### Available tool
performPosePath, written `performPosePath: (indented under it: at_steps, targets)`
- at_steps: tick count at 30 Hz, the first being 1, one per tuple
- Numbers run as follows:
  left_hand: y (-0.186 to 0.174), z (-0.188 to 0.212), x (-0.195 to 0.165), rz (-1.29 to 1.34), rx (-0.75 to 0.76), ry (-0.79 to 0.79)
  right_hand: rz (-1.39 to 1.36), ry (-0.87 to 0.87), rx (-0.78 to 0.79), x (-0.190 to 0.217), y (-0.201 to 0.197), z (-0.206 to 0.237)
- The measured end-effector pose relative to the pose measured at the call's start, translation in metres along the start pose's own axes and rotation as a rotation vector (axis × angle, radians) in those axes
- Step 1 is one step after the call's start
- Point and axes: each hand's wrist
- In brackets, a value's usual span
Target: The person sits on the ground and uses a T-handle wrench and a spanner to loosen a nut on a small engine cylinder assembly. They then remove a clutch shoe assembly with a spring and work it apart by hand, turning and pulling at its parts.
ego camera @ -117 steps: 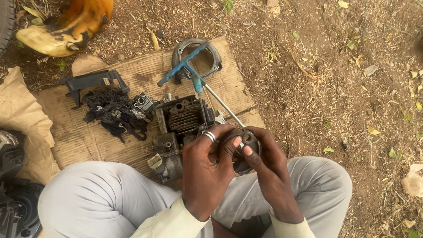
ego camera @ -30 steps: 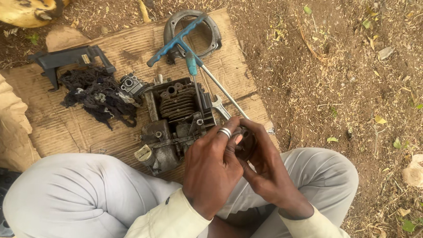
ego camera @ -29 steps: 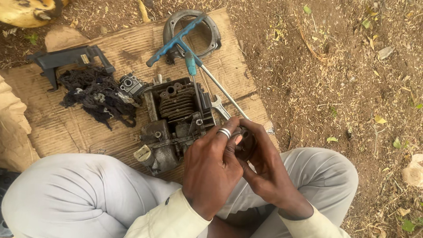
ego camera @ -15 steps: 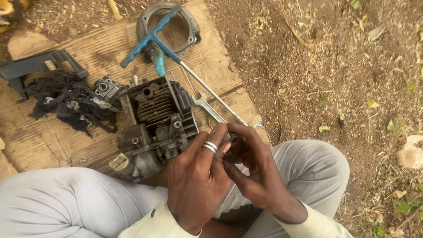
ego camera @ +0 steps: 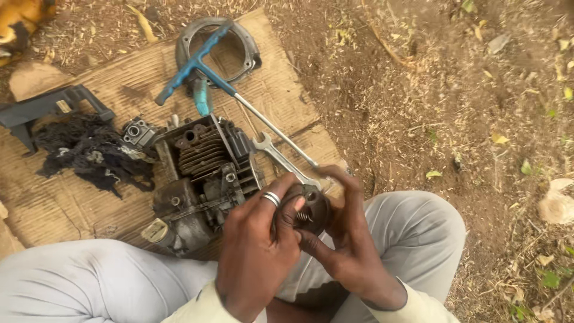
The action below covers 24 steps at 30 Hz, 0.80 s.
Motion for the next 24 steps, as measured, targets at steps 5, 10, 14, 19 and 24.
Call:
performPosePath:
  at_steps: [5,10,14,19,24]
  targets:
    - [-0.012,-0.008,-0.015,0.095,0.067,-0.207,-0.011,-0.056,0.039,0.003,-0.003,0.004]
    - [-0.026,-0.011,-0.02,0.287,0.059,-0.255,0.267,-0.273,0.075,0.002,-0.006,0.002]
    - [-0.031,-0.016,-0.013,0.416,0.065,-0.349,0.5,-0.406,-0.101,0.003,-0.002,0.0]
    - [-0.035,-0.017,-0.005,0.565,0.079,-0.452,0.455,-0.498,-0.169,0.007,-0.001,-0.001]
    - [-0.031,-0.016,-0.007,0.593,0.07,-0.432,0.573,-0.577,-0.274,0.005,0.001,-0.001]
Point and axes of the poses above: each hand's wrist, its own z-axis away from the middle knuckle, its own y-axis out of the palm, x = y × z, and after that the axes turned 10 degrees about z, right-handed
